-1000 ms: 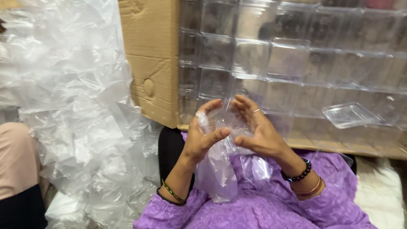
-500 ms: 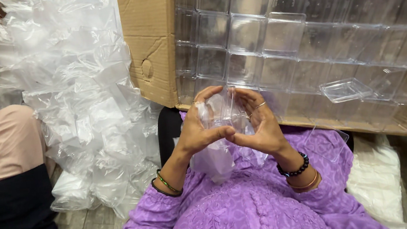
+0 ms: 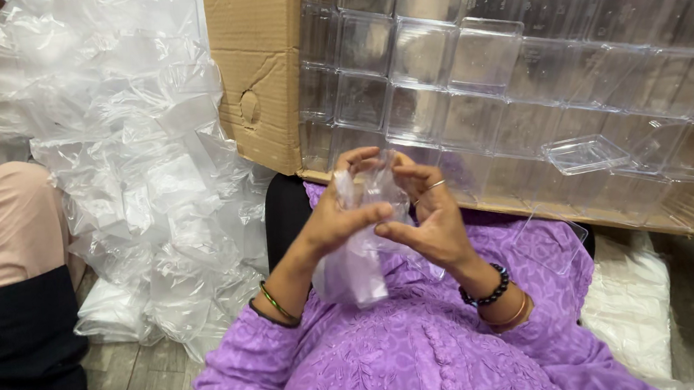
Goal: The person sits on the floor with a large carton of small clear plastic boxes. They open the carton flaps, take out the boxes one at a time, insert each box into a clear plastic bag, and set the bagged box aside.
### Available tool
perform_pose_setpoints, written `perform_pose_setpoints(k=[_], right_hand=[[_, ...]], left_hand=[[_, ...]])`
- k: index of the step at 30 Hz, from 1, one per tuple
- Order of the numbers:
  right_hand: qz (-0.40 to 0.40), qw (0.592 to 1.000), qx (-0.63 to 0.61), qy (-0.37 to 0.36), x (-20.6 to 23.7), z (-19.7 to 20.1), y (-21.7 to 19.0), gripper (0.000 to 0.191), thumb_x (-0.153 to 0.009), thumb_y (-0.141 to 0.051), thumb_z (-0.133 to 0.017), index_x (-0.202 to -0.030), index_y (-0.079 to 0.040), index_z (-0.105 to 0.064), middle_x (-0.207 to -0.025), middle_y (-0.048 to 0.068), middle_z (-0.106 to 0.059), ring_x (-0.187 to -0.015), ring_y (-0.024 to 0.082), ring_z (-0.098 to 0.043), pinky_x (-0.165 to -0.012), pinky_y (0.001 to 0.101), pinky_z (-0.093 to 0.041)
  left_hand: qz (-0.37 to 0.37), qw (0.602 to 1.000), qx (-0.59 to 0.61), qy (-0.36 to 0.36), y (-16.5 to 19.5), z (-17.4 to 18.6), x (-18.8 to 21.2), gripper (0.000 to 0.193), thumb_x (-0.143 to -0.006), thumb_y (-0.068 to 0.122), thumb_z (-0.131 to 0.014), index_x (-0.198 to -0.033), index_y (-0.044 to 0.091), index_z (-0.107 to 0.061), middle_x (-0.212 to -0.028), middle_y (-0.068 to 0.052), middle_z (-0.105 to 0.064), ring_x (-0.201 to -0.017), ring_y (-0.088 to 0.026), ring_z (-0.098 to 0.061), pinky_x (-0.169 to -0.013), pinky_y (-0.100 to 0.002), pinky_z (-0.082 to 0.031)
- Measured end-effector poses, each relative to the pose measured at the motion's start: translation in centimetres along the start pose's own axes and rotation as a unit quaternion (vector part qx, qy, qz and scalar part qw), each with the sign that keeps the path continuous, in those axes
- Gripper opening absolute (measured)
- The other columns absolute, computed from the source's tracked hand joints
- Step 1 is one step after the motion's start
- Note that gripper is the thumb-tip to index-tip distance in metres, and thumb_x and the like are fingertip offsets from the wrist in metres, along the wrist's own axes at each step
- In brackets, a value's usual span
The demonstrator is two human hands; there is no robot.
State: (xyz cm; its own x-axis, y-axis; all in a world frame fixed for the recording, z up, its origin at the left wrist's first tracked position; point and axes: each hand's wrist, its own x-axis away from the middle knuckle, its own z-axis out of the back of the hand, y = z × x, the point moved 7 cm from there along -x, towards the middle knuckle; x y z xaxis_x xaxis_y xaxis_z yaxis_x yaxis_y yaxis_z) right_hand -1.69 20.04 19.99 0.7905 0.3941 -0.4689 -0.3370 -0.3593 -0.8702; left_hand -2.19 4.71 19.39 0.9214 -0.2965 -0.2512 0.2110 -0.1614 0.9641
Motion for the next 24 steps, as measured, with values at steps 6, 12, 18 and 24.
perform_pose_setpoints(k=[6, 12, 18, 24], right_hand=[[-0.001, 0.954, 0.234, -0.186, -1.2, -0.2, -1.4, 0.107, -0.074, -0.033, -0.092, -0.155, -0.002, -0.03, -0.165, 0.02, -0.034, -0.143, 0.023, -0.046, -0.12, 0.0447, -0.037], [0.027, 0.985, 0.101, -0.136, -1.6, 1.1, -0.7, 0.079, -0.074, -0.015, -0.094, -0.141, -0.009, -0.052, -0.155, 0.015, -0.049, -0.147, 0.025, -0.048, -0.125, 0.0437, -0.038], [-0.034, 0.992, -0.097, -0.076, -0.1, 0.6, 2.8, 0.078, -0.077, -0.003, -0.091, -0.143, -0.009, -0.05, -0.157, 0.013, -0.049, -0.149, 0.026, -0.045, -0.129, 0.044, -0.034], [-0.097, 0.989, -0.012, -0.111, 0.5, -1.6, 5.1, 0.073, -0.08, -0.015, -0.09, -0.141, -0.013, -0.05, -0.148, 0.015, -0.053, -0.141, 0.03, -0.052, -0.123, 0.0458, -0.039]], left_hand=[[0.265, 0.944, 0.193, 0.014, -5.7, 2.2, 0.9, 0.094, -0.081, 0.055, -0.077, -0.155, 0.008, -0.042, -0.107, -0.004, -0.07, -0.072, -0.004, -0.055, -0.052, -0.02, -0.034], [0.084, 0.984, 0.15, -0.046, -2.9, 1.0, 1.1, 0.101, -0.091, 0.068, -0.073, -0.16, 0.013, -0.025, -0.145, -0.009, -0.054, -0.122, -0.013, -0.053, -0.097, -0.025, -0.042], [-0.006, 0.997, -0.057, 0.053, 0.0, 1.0, 2.3, 0.105, -0.078, 0.04, -0.09, -0.159, 0.007, -0.033, -0.147, -0.014, -0.046, -0.135, -0.024, -0.05, -0.113, -0.038, -0.044], [0.051, 0.987, -0.116, 0.099, -2.8, 2.6, 4.8, 0.1, -0.08, 0.04, -0.087, -0.158, 0.006, -0.035, -0.147, -0.015, -0.05, -0.135, -0.022, -0.052, -0.11, -0.035, -0.047]])
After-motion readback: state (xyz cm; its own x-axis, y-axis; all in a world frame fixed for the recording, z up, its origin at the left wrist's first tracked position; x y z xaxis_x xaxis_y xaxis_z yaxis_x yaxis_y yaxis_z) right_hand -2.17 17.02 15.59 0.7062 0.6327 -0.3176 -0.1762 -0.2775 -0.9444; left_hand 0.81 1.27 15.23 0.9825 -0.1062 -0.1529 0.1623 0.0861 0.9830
